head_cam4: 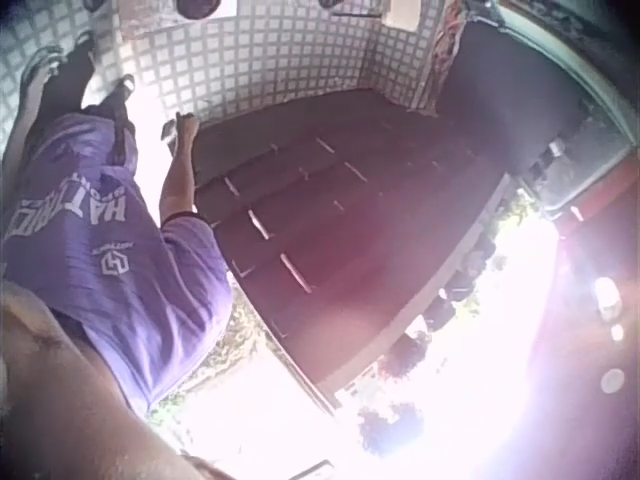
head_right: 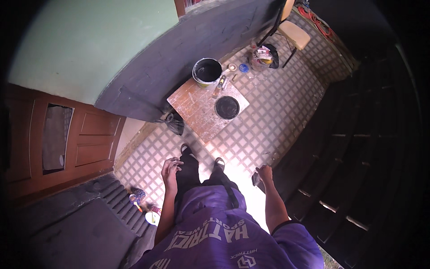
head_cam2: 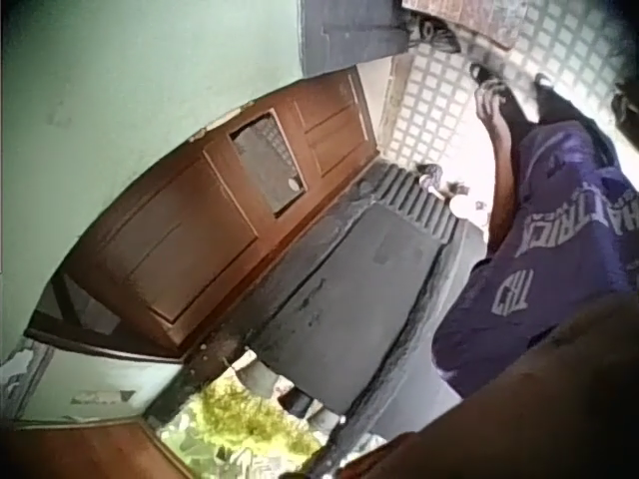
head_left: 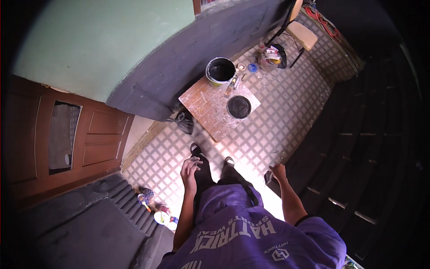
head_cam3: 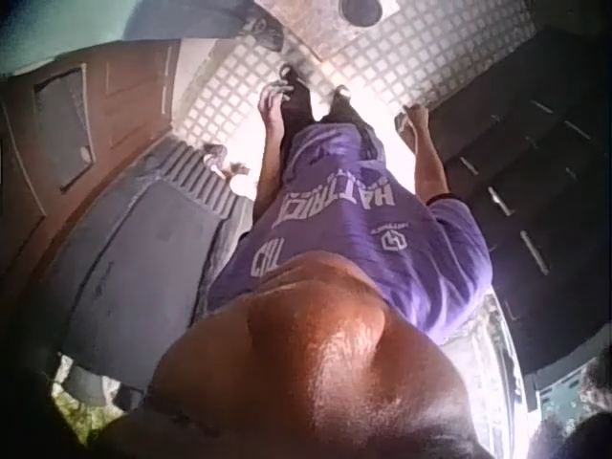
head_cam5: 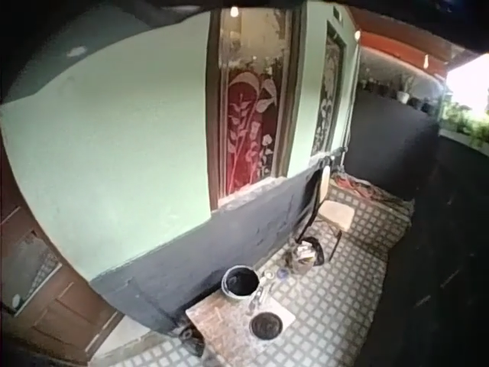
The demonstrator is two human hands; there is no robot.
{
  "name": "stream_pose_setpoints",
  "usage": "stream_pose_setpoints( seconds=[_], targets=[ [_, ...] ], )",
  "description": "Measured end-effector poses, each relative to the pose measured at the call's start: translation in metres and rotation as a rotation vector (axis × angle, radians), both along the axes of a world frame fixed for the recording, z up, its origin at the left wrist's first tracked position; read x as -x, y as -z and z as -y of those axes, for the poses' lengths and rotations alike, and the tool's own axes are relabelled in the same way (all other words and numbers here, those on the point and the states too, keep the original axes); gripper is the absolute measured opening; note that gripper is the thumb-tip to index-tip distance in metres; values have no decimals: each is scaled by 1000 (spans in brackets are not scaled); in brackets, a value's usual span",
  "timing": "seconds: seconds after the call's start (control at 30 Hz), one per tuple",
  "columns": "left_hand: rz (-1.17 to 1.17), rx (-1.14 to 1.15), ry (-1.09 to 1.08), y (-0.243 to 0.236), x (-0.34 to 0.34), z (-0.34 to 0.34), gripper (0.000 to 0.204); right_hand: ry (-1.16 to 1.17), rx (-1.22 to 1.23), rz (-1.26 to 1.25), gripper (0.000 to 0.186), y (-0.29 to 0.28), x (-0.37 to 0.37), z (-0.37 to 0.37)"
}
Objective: The person is painting a wall with black paint using a brush.
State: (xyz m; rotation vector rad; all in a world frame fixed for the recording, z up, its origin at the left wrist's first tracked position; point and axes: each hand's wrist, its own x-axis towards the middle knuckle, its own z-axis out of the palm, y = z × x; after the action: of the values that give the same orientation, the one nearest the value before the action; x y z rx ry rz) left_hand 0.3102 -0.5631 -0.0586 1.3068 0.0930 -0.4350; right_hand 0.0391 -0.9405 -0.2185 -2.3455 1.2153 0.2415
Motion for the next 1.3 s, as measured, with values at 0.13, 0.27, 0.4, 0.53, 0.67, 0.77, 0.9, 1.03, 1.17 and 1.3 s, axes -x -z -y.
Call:
stream_pose_setpoints(
  seconds=[0.13, 0.27, 0.4, 0.53, 0.67, 0.77, 0.9, 1.03, 1.17, 1.3],
  targets=[
    [-62, -110, 72, 32, -47, 4, 24, 103, -119, 48, 42, -15, -66, 3],
    [-40, -179, 282, 67, -98, 15, 23, 164, -84, 276, 35, -95, -186, -10],
    [15, -285, 422, 104, -127, 52, 20, 271, -63, 509, 33, -135, -286, 5],
    [28, -341, 392, 139, -126, 105, 21, 172, -107, 677, 28, -129, -412, 36],
    [-4, -319, 317, 160, -95, 157, 24, -197, 48, 691, 27, -87, -535, 59],
    [-121, -246, 315, 187, -54, 190, 23, -405, 47, 668, 28, -33, -602, 67],
    [-243, -203, 237, 195, -14, 231, 24, -610, 51, 509, 30, 48, -641, 79],
    [-303, -168, 177, 210, 4, 253, 22, -689, -8, 461, 30, 84, -645, 84],
    [-353, -221, 122, 216, 4, 256, 23, -572, 42, 666, 32, 41, -624, 92],
    [-366, -264, 118, 225, 7, 257, 20, -146, -355, 740, 33, -25, -586, 108]
  ],
)
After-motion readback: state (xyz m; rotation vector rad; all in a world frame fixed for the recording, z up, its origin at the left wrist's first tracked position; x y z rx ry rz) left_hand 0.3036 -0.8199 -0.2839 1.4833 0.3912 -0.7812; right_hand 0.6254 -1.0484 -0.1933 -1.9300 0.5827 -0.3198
